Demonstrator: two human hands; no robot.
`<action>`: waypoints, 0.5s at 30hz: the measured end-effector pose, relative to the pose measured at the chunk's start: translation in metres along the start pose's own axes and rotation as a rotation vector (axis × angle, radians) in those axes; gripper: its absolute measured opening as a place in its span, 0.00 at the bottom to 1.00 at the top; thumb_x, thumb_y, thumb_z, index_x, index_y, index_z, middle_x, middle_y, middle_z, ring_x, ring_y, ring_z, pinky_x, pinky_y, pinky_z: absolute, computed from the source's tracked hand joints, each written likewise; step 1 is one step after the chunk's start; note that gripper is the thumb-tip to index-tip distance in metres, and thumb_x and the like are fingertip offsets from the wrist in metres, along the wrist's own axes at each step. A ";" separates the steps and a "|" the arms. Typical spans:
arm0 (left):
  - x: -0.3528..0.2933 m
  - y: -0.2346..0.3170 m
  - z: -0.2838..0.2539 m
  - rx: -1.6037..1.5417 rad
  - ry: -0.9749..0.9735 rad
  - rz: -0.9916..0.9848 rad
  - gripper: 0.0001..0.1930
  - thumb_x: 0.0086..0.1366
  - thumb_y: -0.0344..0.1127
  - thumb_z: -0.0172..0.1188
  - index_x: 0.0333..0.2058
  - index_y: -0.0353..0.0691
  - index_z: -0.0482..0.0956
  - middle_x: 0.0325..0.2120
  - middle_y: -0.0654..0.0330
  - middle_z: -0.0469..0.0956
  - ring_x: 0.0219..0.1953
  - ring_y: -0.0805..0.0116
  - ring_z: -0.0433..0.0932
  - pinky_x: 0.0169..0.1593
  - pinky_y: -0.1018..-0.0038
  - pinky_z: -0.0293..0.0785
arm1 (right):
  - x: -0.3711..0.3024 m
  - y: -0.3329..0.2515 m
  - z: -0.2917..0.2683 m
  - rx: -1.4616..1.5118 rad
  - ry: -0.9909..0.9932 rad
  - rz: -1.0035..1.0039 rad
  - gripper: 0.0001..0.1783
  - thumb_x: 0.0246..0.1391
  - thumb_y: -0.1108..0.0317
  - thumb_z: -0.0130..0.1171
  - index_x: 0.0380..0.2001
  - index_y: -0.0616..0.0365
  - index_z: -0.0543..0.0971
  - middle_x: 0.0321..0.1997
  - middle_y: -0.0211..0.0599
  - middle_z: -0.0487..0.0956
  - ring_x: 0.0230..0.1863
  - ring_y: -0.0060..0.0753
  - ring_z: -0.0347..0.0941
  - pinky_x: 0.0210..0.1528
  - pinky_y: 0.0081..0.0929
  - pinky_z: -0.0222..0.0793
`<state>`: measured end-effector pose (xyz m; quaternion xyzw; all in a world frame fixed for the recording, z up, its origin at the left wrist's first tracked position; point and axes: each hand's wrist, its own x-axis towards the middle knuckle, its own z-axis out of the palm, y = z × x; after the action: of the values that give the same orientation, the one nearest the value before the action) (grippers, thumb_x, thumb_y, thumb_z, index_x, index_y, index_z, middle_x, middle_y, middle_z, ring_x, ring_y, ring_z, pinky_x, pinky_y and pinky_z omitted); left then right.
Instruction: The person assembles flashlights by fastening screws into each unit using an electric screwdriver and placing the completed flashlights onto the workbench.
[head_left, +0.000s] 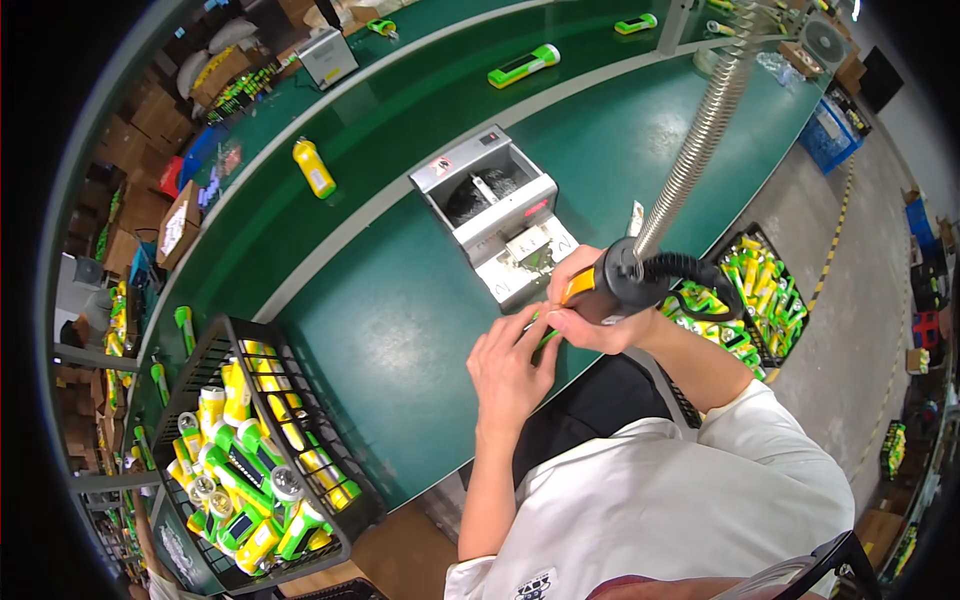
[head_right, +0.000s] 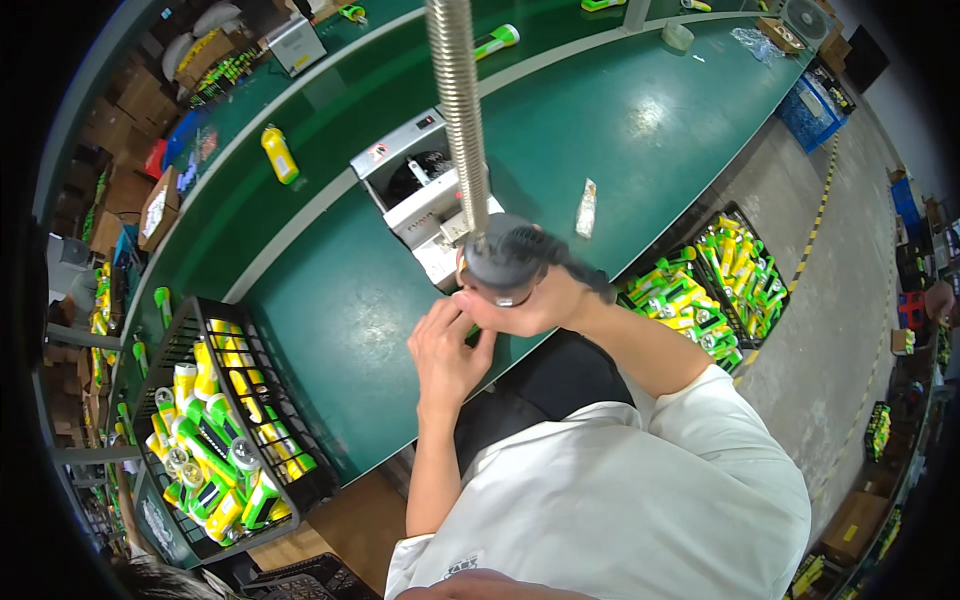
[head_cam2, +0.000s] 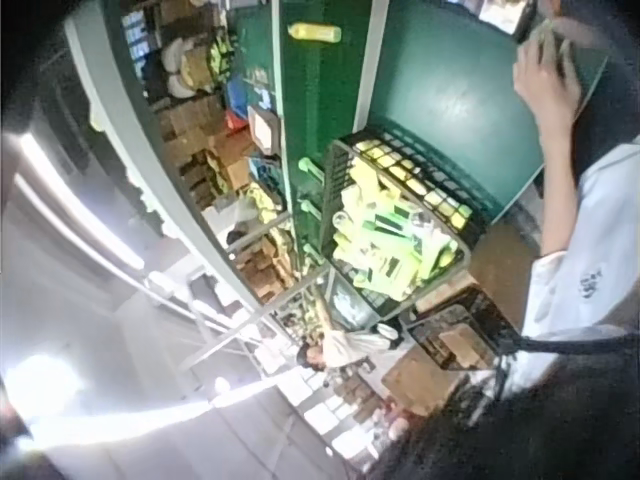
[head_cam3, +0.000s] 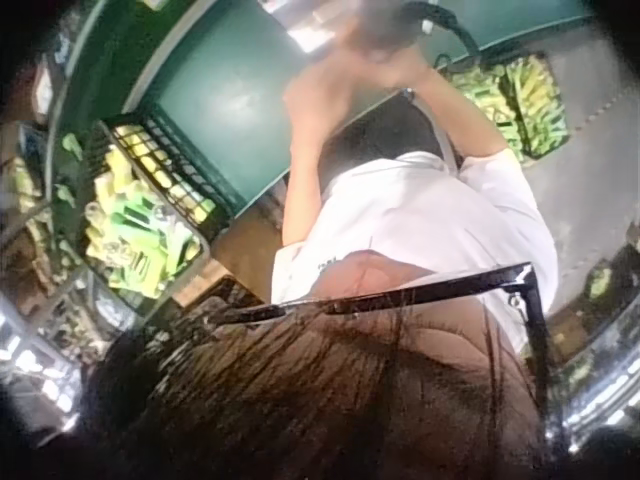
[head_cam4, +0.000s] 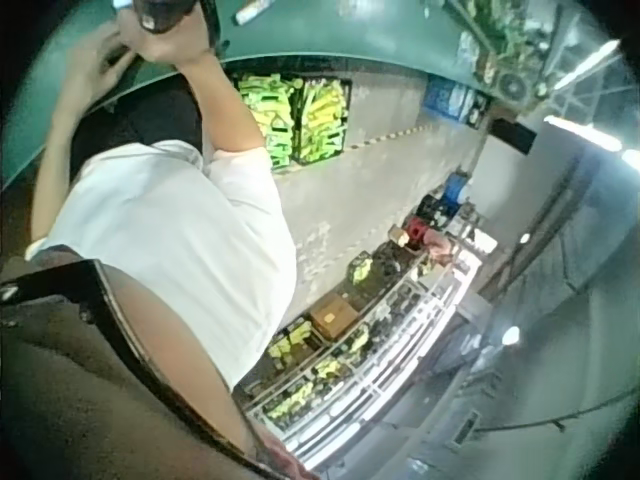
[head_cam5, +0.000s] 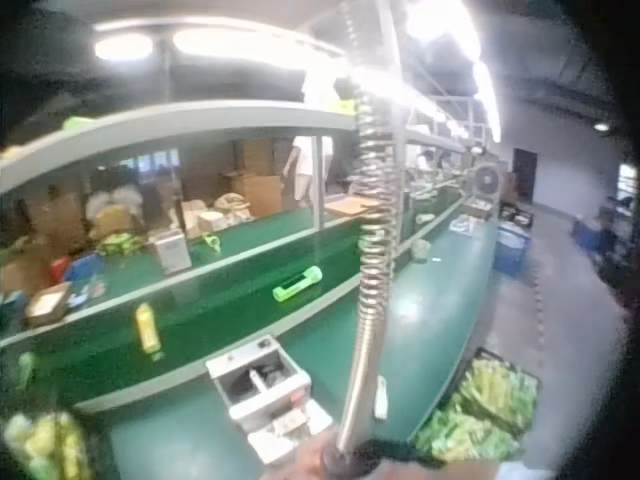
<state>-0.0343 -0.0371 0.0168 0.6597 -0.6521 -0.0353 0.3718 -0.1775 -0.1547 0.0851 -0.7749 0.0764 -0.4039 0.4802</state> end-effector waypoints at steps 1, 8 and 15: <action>0.000 0.001 0.001 -0.003 -0.003 0.000 0.18 0.55 0.35 0.73 0.46 0.44 0.87 0.46 0.65 0.84 0.43 0.65 0.82 0.41 0.68 0.75 | -0.004 0.001 0.001 0.003 0.006 -0.017 0.13 0.51 0.77 0.68 0.38 0.61 0.75 0.35 0.34 0.79 0.34 0.20 0.76 0.36 0.22 0.72; -0.002 0.007 -0.001 0.007 -0.041 0.002 0.19 0.56 0.37 0.73 0.48 0.45 0.86 0.46 0.64 0.84 0.43 0.63 0.82 0.42 0.65 0.76 | -0.007 -0.008 0.000 0.075 0.088 0.095 0.09 0.52 0.75 0.68 0.34 0.60 0.77 0.30 0.31 0.78 0.31 0.19 0.73 0.34 0.23 0.70; -0.010 0.021 -0.031 0.130 -0.126 0.097 0.19 0.58 0.38 0.72 0.48 0.44 0.85 0.45 0.62 0.83 0.41 0.59 0.82 0.41 0.64 0.77 | -0.015 -0.016 -0.008 0.199 0.225 -0.008 0.09 0.56 0.76 0.65 0.38 0.58 0.75 0.22 0.30 0.76 0.24 0.22 0.74 0.27 0.24 0.68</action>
<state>-0.0368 -0.0119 0.0464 0.6467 -0.7061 -0.0163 0.2879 -0.1968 -0.1440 0.0916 -0.6737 0.0864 -0.4956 0.5413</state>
